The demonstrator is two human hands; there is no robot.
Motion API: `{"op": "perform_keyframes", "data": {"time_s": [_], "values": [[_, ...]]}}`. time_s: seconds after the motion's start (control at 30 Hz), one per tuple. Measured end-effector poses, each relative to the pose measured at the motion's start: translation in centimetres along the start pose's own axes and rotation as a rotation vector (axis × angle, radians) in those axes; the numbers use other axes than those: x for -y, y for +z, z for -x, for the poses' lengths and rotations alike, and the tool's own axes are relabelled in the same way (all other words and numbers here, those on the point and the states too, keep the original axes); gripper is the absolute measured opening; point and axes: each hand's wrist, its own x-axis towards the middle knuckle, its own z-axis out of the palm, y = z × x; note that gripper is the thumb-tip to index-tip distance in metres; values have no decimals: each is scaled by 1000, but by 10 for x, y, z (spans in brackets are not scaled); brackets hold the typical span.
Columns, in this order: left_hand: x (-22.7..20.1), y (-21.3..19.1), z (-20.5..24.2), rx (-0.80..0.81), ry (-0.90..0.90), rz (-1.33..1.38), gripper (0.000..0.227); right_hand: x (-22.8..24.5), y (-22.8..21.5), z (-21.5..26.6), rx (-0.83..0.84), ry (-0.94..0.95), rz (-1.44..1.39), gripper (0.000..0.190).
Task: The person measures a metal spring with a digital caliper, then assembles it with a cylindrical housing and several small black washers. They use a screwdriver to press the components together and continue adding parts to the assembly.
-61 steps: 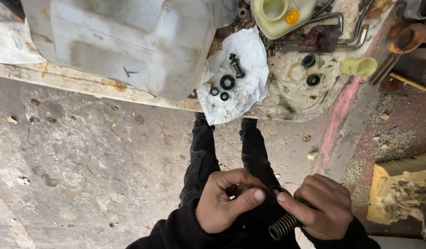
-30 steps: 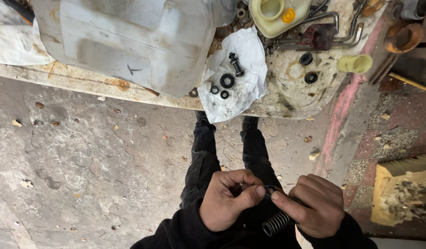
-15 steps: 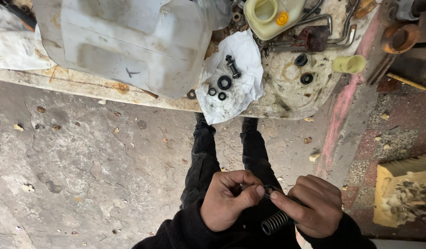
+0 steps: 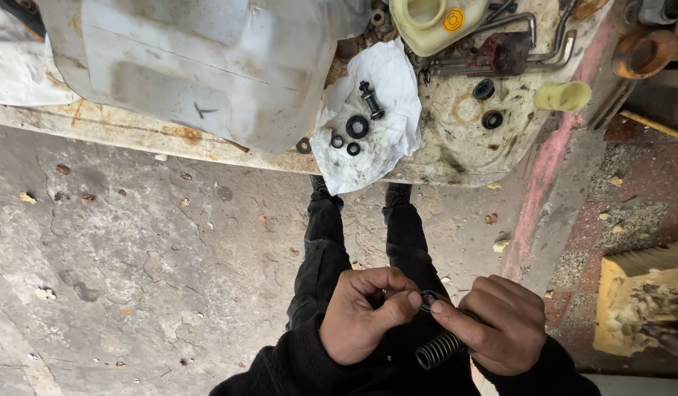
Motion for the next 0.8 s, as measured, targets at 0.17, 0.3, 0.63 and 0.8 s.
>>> {"op": "perform_keyframes", "data": {"time_s": [0.17, 0.3, 0.63, 0.8], "values": [[-2, 0, -1, -11, -16, 8, 11, -1, 1, 1, 0, -5, -4, 40], [-2, 1, -2, -17, -15, 6, 12, -3, 2, 2, -9, -8, -2, 41], [-4, 1, -2, -26, -40, 29, 11, -2, 0, 1, 8, 14, 6, 40], [-5, 1, -4, -23, -34, 13, 11, -3, 0, 1, 9, 5, 24, 41]]}}
